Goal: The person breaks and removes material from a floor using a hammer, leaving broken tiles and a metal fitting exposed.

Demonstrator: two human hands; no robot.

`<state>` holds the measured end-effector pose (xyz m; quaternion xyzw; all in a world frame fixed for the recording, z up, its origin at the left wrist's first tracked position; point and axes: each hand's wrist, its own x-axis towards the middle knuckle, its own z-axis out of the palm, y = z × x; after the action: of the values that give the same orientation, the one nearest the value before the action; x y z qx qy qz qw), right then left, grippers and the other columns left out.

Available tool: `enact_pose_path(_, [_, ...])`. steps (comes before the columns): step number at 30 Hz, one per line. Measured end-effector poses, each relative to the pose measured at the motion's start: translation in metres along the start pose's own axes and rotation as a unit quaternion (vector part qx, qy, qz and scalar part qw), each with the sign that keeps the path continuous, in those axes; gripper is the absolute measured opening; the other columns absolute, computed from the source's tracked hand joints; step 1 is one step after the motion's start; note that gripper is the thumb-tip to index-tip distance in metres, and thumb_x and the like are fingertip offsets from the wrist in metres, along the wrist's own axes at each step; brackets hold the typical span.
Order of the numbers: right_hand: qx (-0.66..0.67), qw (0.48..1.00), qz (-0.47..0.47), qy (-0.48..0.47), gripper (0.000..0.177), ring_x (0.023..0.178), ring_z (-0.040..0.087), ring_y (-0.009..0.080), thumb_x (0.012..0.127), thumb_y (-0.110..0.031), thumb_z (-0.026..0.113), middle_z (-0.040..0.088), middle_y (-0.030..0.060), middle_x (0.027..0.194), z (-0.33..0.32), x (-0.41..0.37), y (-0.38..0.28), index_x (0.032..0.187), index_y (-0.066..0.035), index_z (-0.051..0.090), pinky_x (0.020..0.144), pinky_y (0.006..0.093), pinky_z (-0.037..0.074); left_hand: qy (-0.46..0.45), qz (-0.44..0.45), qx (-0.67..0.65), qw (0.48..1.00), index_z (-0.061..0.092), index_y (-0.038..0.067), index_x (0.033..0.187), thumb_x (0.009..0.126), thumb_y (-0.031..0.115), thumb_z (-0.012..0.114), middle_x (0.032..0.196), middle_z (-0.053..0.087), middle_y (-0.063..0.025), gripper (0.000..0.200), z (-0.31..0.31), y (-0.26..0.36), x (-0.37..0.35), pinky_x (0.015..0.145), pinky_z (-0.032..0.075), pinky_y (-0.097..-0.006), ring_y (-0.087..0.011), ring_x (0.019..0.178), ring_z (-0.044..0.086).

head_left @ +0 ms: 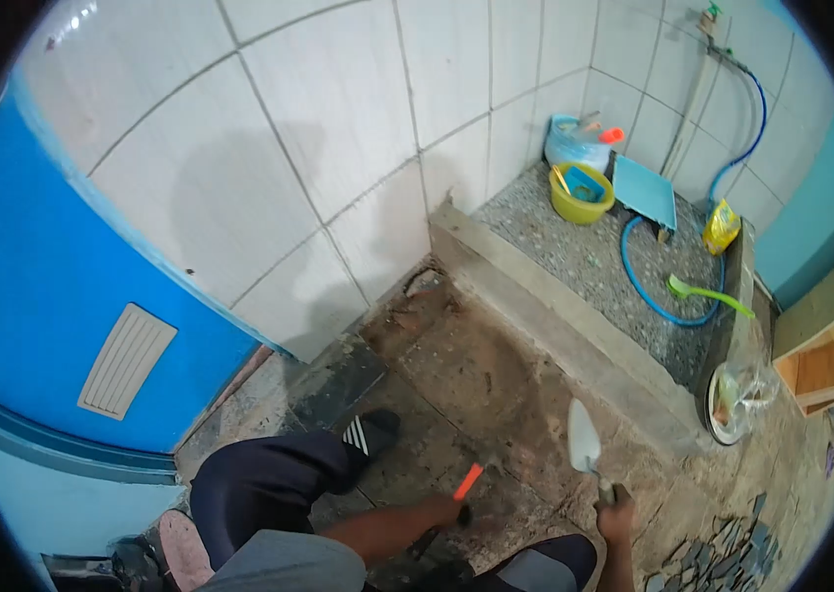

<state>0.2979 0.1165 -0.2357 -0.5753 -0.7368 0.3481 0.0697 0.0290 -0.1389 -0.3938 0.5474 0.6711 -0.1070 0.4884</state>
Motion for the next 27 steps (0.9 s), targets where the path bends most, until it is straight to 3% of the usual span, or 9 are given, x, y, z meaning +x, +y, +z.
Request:
enact_pose_path(2, [0.017, 0.994, -0.099, -0.039, 0.038, 0.083, 0.067, 0.0427, 0.071, -0.011, 0.075, 0.068, 0.0287, 0.092, 0.035, 0.039, -0.033, 0.105, 0.006, 0.068, 0.075, 0.0464, 0.053, -0.067, 0.099, 0.068, 0.991, 0.073, 0.005, 0.107, 0.084, 0.026, 0.068, 0.105, 0.074, -0.0165, 0.032, -0.001, -0.01, -0.006, 0.081, 0.056, -0.0487, -0.037, 0.096, 0.071])
enact_pose_path(5, [-0.058, 0.97, -0.169, -0.164, 0.044, 0.09, 0.071, 0.0379, 0.076, -0.014, 0.074, 0.072, 0.0252, 0.098, 0.093, 0.082, -0.12, 0.115, 0.005, 0.069, 0.075, 0.045, 0.054, -0.103, 0.13, 0.155, 0.974, 0.075, 0.003, 0.1, 0.083, 0.025, 0.068, 0.103, 0.074, -0.018, 0.029, -0.076, 0.021, -0.067, 0.079, 0.057, -0.0481, -0.0365, 0.093, 0.072])
enact_pose_path(7, [0.008, 0.956, -0.152, -0.251, 0.045, 0.096, 0.072, 0.0316, 0.079, -0.018, 0.072, 0.073, 0.0212, 0.103, 0.177, 0.12, -0.132, 0.117, 0.004, 0.069, 0.078, 0.0452, 0.054, -0.075, 0.125, 0.164, 0.976, 0.076, 0.003, 0.096, 0.082, 0.025, 0.069, 0.101, 0.074, -0.019, 0.027, -0.147, 0.044, -0.127, 0.077, 0.057, -0.0478, -0.0361, 0.092, 0.072])
enact_pose_path(11, [0.079, 0.935, -0.141, -0.315, 0.04, 0.097, 0.071, 0.0271, 0.084, -0.017, 0.064, 0.072, 0.0216, 0.107, 0.243, 0.102, -0.268, 0.117, 0.006, 0.068, 0.081, 0.0411, 0.053, 0.04, 0.084, 0.069, 0.993, 0.071, 0.0, 0.107, 0.089, 0.014, 0.064, 0.095, 0.073, -0.0176, 0.024, -0.257, 0.058, -0.264, 0.077, 0.057, -0.0478, -0.0369, 0.094, 0.072])
enact_pose_path(13, [0.132, 0.911, -0.06, -0.387, 0.037, 0.088, 0.069, 0.0312, 0.085, -0.026, 0.067, 0.07, 0.0197, 0.093, 0.305, 0.12, -0.297, 0.105, 0.004, 0.069, 0.077, 0.0453, 0.051, 0.109, 0.063, 0.017, 0.992, 0.064, 0.002, 0.116, 0.09, 0.013, 0.062, 0.098, 0.071, -0.0171, 0.028, -0.282, 0.061, -0.325, 0.075, 0.058, -0.0467, -0.0373, 0.092, 0.072])
enact_pose_path(16, [0.273, 0.867, 0.137, -0.393, 0.041, 0.094, 0.065, 0.031, 0.097, -0.026, 0.059, 0.069, 0.0196, 0.106, 0.378, 0.133, -0.329, 0.122, 0.007, 0.063, 0.083, 0.0461, 0.049, 0.212, 0.049, -0.024, 0.976, 0.058, 0.003, 0.118, 0.09, 0.014, 0.06, 0.1, 0.067, -0.0165, 0.03, -0.282, 0.056, -0.381, 0.073, 0.058, -0.0465, -0.0372, 0.089, 0.071])
enact_pose_path(20, [0.358, 0.859, 0.209, -0.302, 0.041, 0.095, 0.063, 0.0313, 0.102, -0.029, 0.056, 0.066, 0.0201, 0.11, 0.366, 0.111, -0.352, 0.121, 0.006, 0.062, 0.081, 0.0471, 0.048, 0.186, -0.004, -0.059, 0.981, 0.063, 0.004, 0.121, 0.098, 0.011, 0.058, 0.103, 0.067, -0.0172, 0.025, -0.275, 0.054, -0.383, 0.074, 0.055, -0.0459, -0.033, 0.089, 0.067])
enact_pose_path(22, [0.412, 0.852, 0.21, -0.245, 0.038, 0.083, 0.068, 0.0299, 0.101, -0.026, 0.057, 0.068, 0.0194, 0.101, 0.379, 0.113, -0.325, 0.123, 0.005, 0.061, 0.071, 0.0466, 0.053, 0.162, 0.012, -0.042, 0.986, 0.063, 0.004, 0.122, 0.1, 0.013, 0.057, 0.103, 0.067, -0.0168, 0.025, -0.272, 0.045, -0.378, 0.073, 0.055, -0.0452, -0.0325, 0.089, 0.067])
enact_pose_path(27, [0.366, 0.897, 0.224, 0.107, 0.044, 0.095, 0.068, 0.0305, 0.103, -0.03, 0.055, 0.068, 0.0213, 0.113, 0.426, 0.088, -0.228, 0.129, 0.006, 0.059, 0.079, 0.0433, 0.053, 0.06, 0.045, 0.01, 0.997, 0.064, 0.004, 0.122, 0.099, 0.016, 0.059, 0.104, 0.067, -0.0164, 0.026, -0.268, 0.037, -0.368, 0.076, 0.056, -0.045, -0.0323, 0.092, 0.067])
